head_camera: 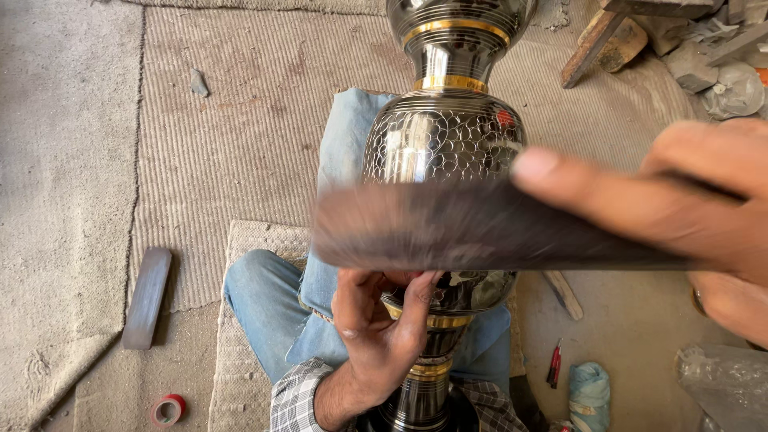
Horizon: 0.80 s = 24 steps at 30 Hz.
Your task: The person sits on the floor holding a small punch against the surface of a large decorative metal vase and repeatedly strikes the punch with a wooden mallet, working along the vase's patterned surface to engrave or chase the design.
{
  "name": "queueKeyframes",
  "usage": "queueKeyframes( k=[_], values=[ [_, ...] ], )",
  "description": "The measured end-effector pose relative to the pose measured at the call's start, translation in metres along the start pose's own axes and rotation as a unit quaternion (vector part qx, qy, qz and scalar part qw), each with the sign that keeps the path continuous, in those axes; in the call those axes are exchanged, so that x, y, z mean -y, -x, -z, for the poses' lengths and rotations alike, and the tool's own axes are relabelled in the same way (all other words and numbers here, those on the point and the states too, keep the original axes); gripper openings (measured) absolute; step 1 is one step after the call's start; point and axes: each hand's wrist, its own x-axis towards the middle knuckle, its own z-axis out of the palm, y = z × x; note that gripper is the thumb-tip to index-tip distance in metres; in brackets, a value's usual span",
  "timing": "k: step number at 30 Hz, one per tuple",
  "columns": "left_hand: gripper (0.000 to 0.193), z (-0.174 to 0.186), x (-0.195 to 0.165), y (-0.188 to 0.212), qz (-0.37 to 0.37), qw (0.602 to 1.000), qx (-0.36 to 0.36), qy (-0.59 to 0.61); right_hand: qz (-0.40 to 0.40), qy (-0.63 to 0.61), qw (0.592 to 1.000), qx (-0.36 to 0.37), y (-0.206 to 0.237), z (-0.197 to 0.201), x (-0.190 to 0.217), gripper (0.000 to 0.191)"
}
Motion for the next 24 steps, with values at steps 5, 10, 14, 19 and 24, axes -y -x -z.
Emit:
queueKeyframes(
  k=[5,10,14,19,24],
  values=[
    [0.046,-0.004,0.000,0.000,0.070,0.996,-0.028,0.050,-0.080,0.035,0.996,0.019,-0.003,0.005,0.003,0.102],
    [0.049,-0.006,-0.001,0.000,0.027,0.998,-0.026,0.059,-0.011,-0.040,0.995,-0.090,-0.014,0.022,0.006,0.096],
    [0.050,-0.007,0.001,0.004,0.007,0.998,-0.041,0.045,0.011,-0.055,0.995,-0.078,-0.019,0.030,0.012,0.096],
    [0.044,-0.004,0.004,0.001,0.017,0.999,-0.021,0.022,0.009,-0.062,0.995,-0.071,-0.014,0.019,0.015,0.097],
    [0.036,0.003,-0.002,-0.014,0.024,0.998,0.052,0.008,0.020,-0.125,0.985,-0.119,-0.003,0.008,0.001,0.093]
  ],
)
